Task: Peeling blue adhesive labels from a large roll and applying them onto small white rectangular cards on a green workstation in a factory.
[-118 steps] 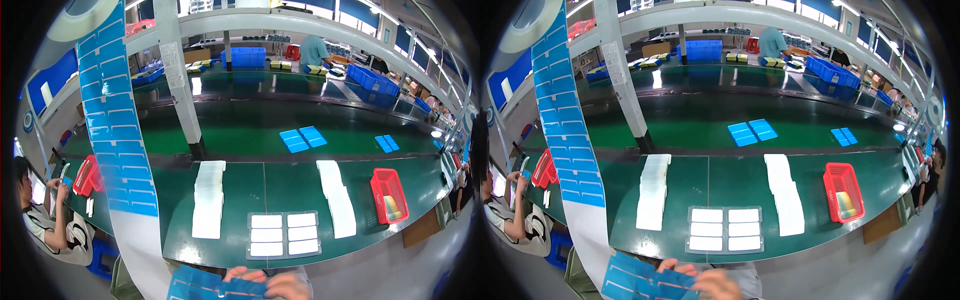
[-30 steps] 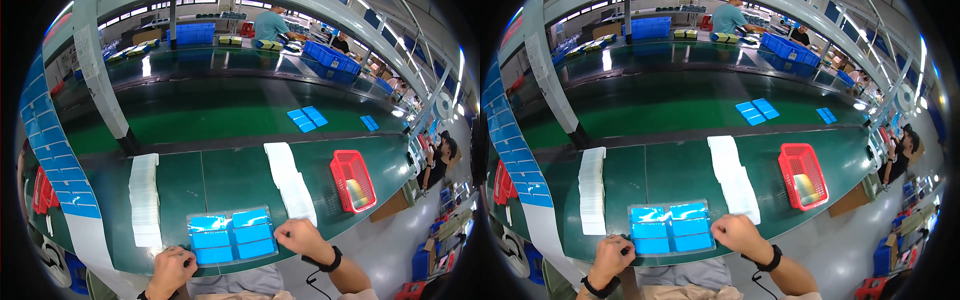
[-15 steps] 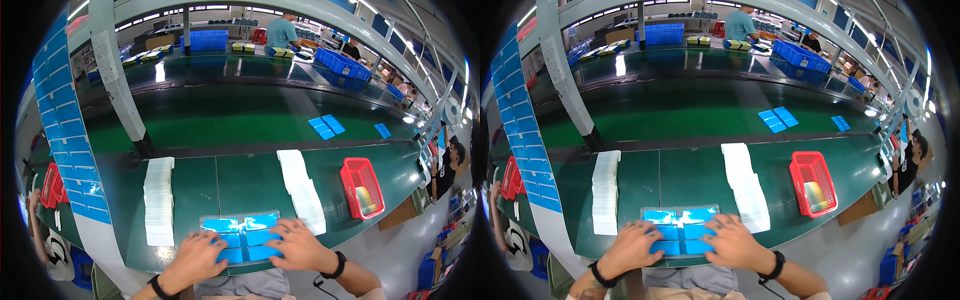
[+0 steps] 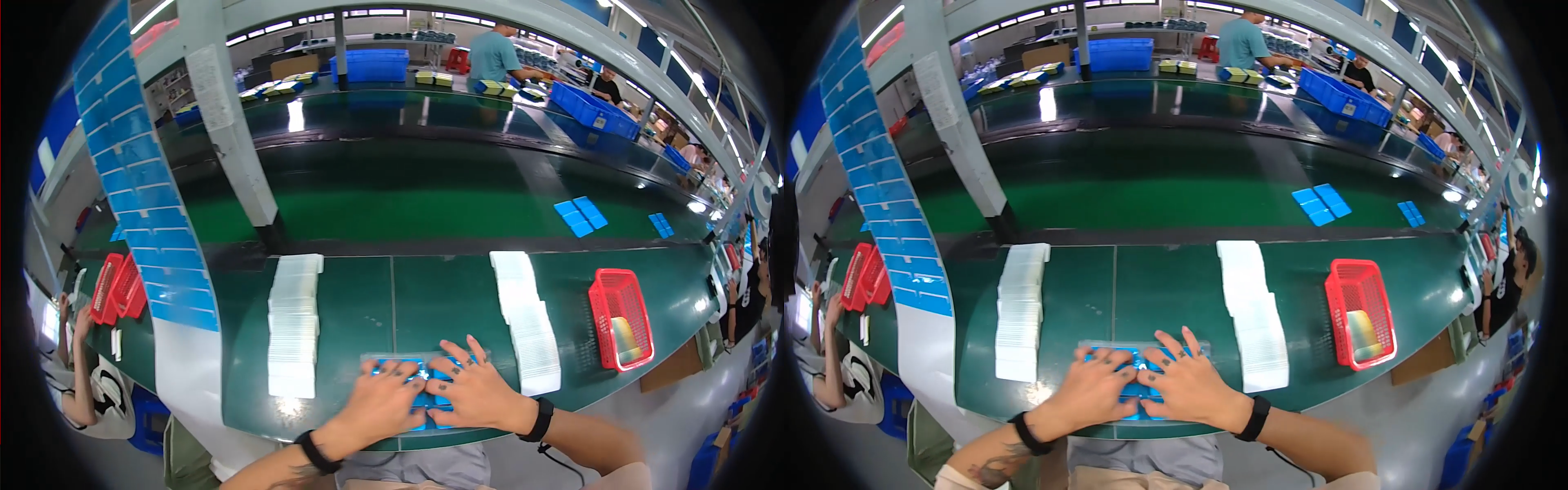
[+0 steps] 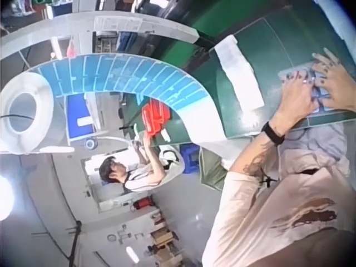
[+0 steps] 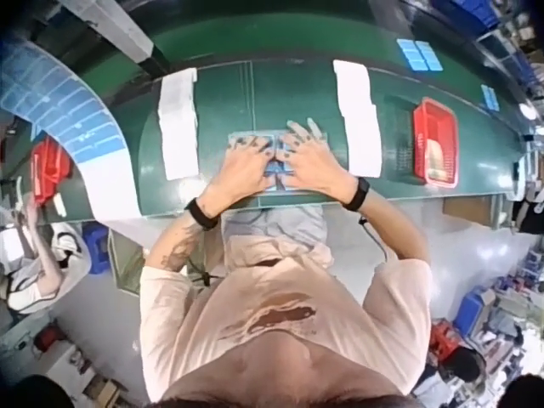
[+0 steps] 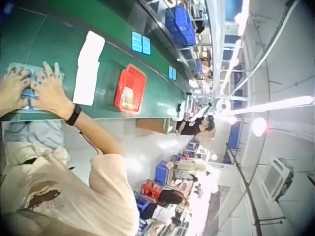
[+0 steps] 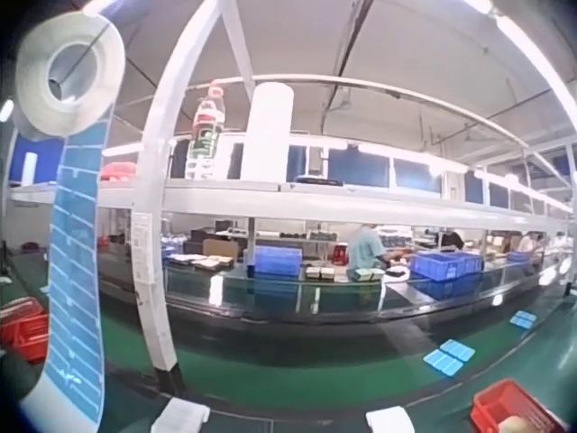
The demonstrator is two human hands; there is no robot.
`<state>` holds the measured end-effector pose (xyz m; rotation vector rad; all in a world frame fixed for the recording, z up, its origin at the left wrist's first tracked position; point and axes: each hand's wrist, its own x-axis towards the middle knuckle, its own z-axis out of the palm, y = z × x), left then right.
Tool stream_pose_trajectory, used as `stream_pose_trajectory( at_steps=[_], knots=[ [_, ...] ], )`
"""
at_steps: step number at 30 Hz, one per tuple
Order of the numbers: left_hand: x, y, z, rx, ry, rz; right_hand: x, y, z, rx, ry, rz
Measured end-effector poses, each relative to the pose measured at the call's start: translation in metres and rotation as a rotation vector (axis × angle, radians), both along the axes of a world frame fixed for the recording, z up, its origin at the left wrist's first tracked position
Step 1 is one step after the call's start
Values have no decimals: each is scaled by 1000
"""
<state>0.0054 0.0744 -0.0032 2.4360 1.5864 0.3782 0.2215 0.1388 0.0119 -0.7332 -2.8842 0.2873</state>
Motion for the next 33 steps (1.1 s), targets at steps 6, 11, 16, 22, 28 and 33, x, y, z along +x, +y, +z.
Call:
stream_pose_trajectory(
  at_steps=[6,11,16,22,28,33],
  knots=[
    [-26,-54,14,34,-45,204,34,-16,15,-218,213,-484],
    [-27,-90,-11,-215,-245,498,50,-19,-4,-594,104,-814],
    [-29,-86,-9,-247,-360,581,48,-18,-2,-1015,313,-943],
    [-29,-87,-10,-286,-344,537,47,-17,-3,-415,172,-767],
    [-35,-86,-18,-171,-339,526,37,-15,3,-577,301,-682],
    [-38,-85,-18,-179,-329,537,-8,-37,100,-716,587,-625]
  ],
)
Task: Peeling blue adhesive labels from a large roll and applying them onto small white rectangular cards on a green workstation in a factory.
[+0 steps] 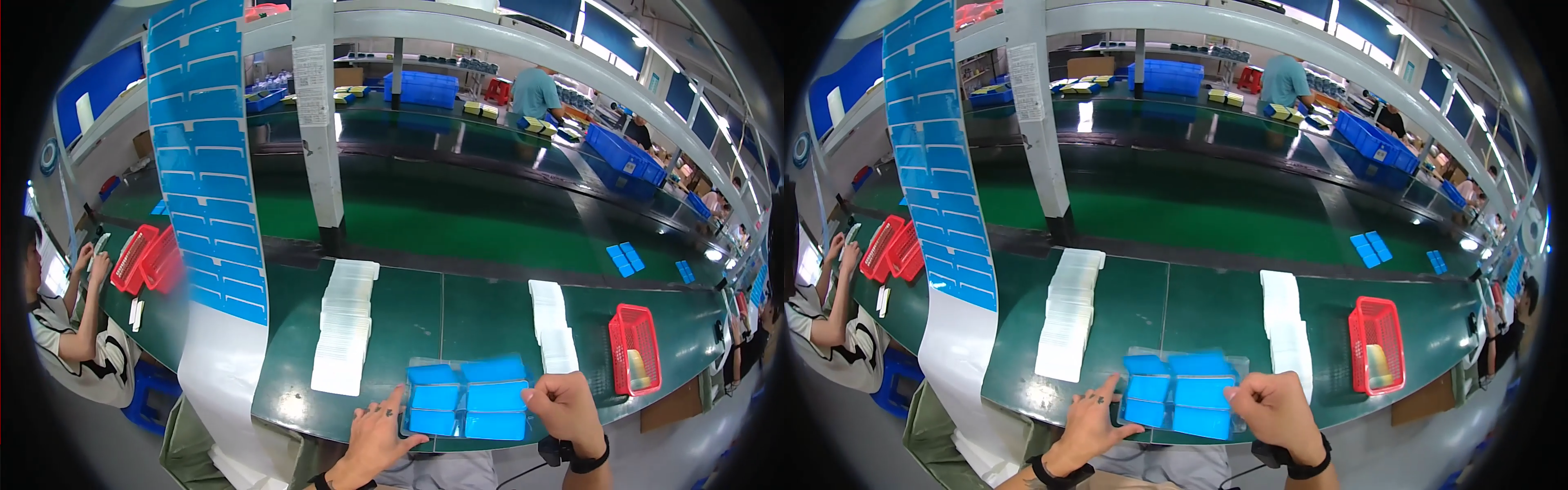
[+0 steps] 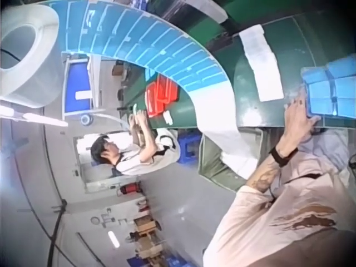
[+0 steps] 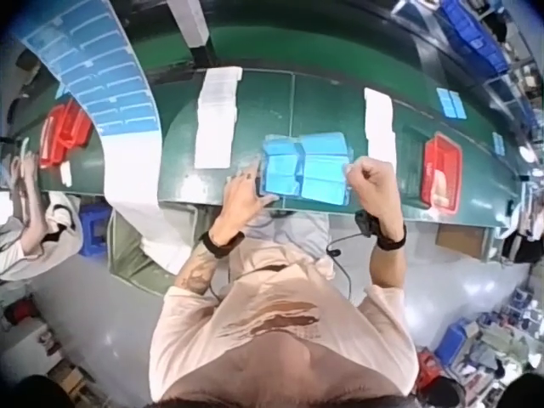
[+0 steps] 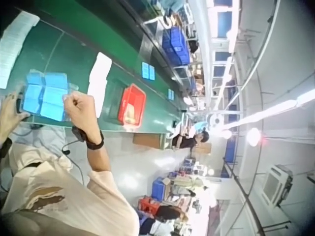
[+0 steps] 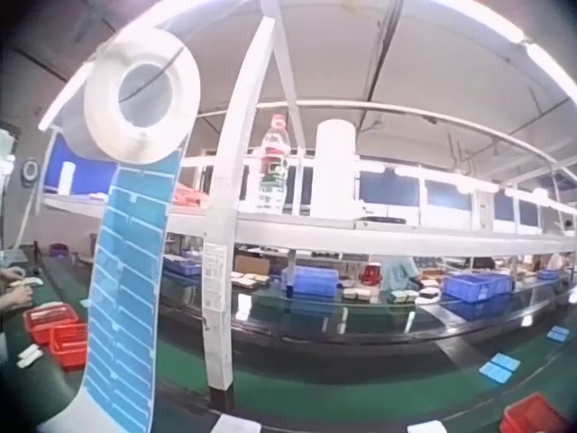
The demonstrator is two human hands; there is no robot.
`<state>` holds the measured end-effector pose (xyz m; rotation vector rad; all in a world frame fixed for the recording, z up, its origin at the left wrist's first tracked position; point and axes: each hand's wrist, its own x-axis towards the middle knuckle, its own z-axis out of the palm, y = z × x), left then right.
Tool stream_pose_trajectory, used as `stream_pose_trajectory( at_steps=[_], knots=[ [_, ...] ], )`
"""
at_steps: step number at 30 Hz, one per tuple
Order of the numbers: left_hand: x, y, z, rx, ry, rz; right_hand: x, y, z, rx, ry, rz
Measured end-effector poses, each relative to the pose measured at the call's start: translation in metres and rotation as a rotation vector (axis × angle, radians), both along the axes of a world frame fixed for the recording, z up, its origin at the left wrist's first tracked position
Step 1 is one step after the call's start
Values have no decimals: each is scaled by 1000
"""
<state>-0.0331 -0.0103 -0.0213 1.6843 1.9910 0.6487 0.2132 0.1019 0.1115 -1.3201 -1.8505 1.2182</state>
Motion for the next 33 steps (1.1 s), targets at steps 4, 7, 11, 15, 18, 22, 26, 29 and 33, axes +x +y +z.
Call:
stream_pose_trajectory(
  at_steps=[4,7,11,15,18,22,26,29,33],
  knots=[
    [-3,0,3,18,-24,-49,-27,5,52,191,-26,218],
    [-26,-4,-7,37,-40,-100,-48,56,84,184,-82,269],
    [-80,-8,9,192,164,-33,-37,187,101,240,-155,268],
    [-106,-1,8,139,521,-12,42,269,92,312,-497,-111],
    [-111,-1,-2,172,630,-53,92,271,45,359,-589,-157],
    [-103,1,-1,201,607,-73,135,189,-17,456,-493,-50],
    [-111,-8,-5,176,410,-65,148,85,-44,422,-589,26],
    [-118,-33,-6,197,344,45,141,47,-74,549,-561,156],
    [-107,-14,-1,129,247,46,168,24,-108,672,-696,127]
  ],
)
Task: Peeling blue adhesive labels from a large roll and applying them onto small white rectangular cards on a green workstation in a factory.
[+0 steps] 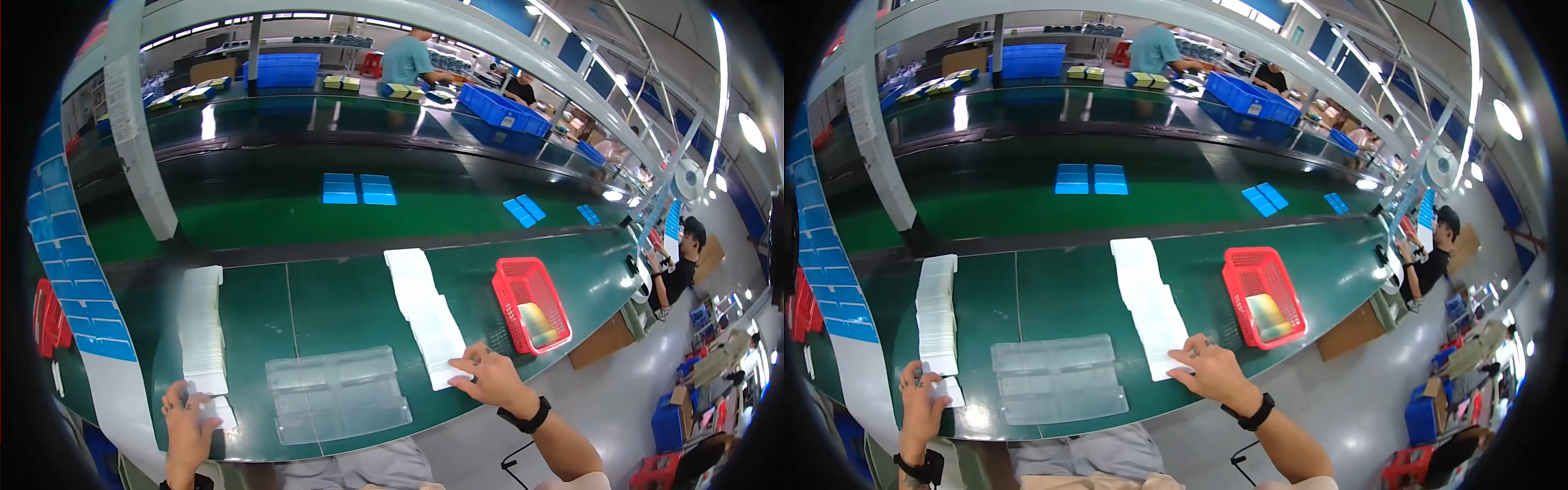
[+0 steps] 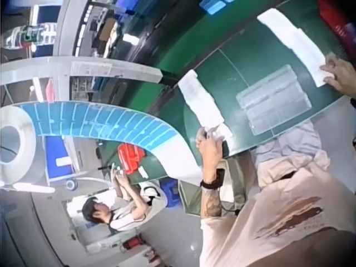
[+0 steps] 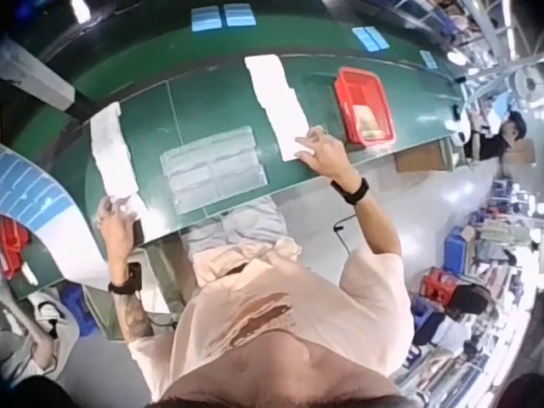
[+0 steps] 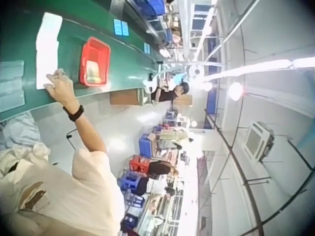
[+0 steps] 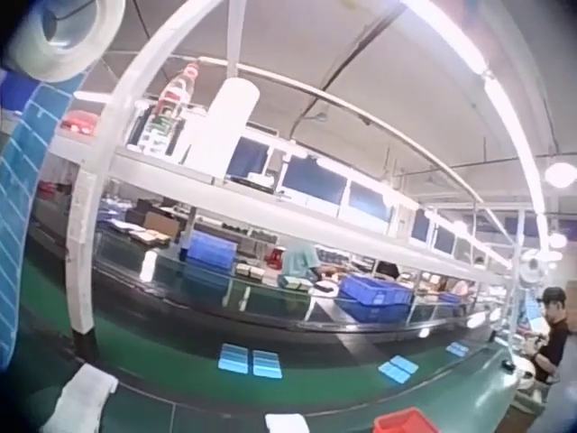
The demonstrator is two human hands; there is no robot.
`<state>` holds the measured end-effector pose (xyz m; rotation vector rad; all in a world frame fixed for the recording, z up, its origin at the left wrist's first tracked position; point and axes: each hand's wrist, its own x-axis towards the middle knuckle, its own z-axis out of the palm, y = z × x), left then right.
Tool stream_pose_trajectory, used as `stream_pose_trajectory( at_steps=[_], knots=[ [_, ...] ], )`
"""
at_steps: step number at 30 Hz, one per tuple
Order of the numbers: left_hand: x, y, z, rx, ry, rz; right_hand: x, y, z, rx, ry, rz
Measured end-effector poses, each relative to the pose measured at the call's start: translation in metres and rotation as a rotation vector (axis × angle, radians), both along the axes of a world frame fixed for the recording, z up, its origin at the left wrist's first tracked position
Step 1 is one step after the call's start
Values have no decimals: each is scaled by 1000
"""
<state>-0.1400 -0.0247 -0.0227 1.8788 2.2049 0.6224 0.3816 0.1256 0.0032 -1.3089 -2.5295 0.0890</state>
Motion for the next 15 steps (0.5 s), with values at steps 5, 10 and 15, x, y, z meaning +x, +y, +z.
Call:
stream_pose_trajectory(
  at_steps=[5,10,15],
  knots=[
    [8,4,1,-31,-15,2,14,-5,-9,84,-63,-13],
    [11,3,1,-19,-65,41,17,-5,-12,148,-60,35],
    [6,5,2,-11,-95,15,13,-1,-9,-50,72,-51]
  ],
)
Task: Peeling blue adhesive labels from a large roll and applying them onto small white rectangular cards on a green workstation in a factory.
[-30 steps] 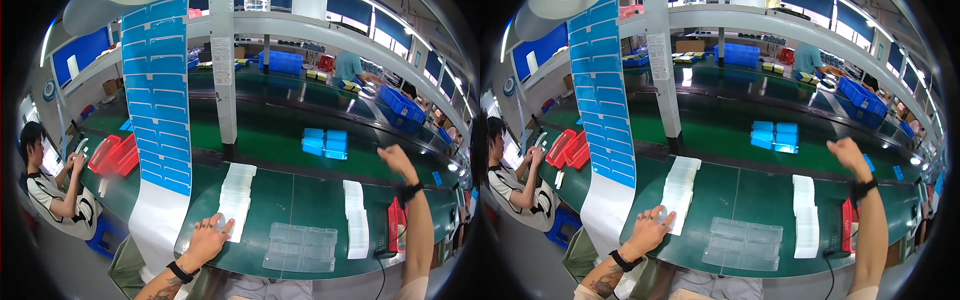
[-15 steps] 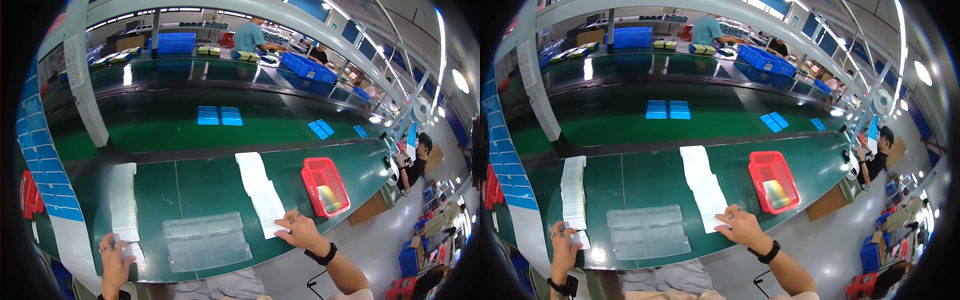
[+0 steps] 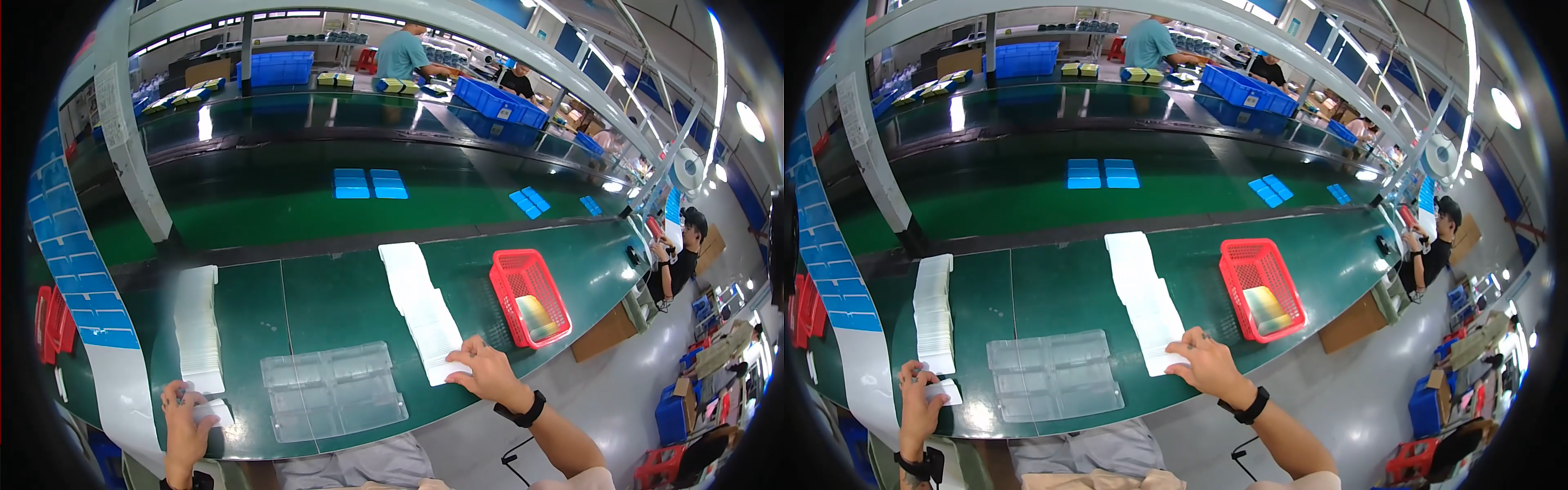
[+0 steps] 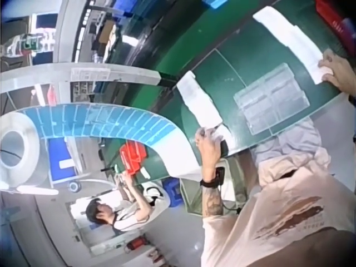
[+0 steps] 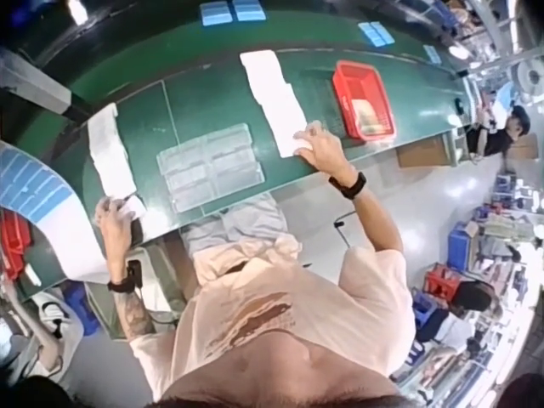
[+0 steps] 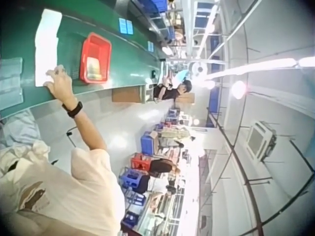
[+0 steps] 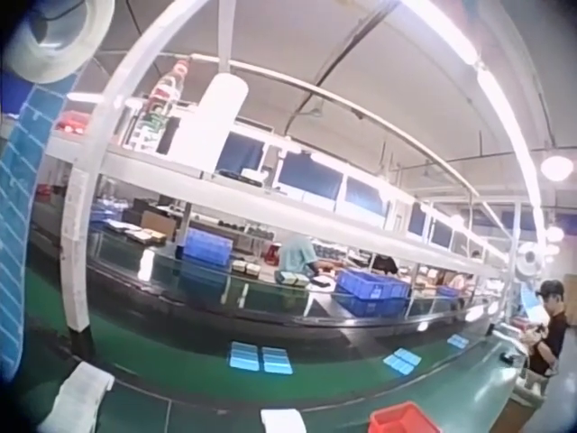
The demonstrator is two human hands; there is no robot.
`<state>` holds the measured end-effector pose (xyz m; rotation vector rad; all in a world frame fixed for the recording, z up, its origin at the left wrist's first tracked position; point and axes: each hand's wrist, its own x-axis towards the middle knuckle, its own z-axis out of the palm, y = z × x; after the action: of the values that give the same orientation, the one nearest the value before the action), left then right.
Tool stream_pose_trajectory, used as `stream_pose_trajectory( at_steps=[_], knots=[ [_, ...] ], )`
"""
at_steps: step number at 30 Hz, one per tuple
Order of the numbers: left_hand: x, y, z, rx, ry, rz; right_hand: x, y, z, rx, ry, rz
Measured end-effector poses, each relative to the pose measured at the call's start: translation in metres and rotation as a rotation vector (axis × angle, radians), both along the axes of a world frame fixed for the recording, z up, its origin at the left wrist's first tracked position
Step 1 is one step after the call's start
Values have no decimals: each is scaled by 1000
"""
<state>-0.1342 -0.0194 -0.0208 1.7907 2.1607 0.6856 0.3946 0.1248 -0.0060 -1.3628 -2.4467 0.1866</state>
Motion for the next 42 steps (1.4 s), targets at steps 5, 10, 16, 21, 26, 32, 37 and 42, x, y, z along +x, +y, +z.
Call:
stream_pose_trajectory(
  at_steps=[5,10,16,21,26,32,37,42],
  knots=[
    [0,-8,17,19,21,-74,-4,4,13,12,-8,127],
    [32,-14,27,-99,-1251,239,-31,-27,35,-983,852,-259],
    [69,24,20,-249,-1478,72,-85,-8,19,-1198,725,-79],
    [98,49,17,-137,-775,-194,-128,-18,17,-353,227,105],
    [124,55,5,143,31,-489,-148,-30,3,-31,48,335],
    [120,59,9,218,-205,-318,-134,-18,4,105,204,307],
    [93,71,32,-135,-680,-100,-136,9,28,-753,510,-56],
    [114,85,26,-3,-186,-387,-159,9,9,-96,74,294]
  ],
)
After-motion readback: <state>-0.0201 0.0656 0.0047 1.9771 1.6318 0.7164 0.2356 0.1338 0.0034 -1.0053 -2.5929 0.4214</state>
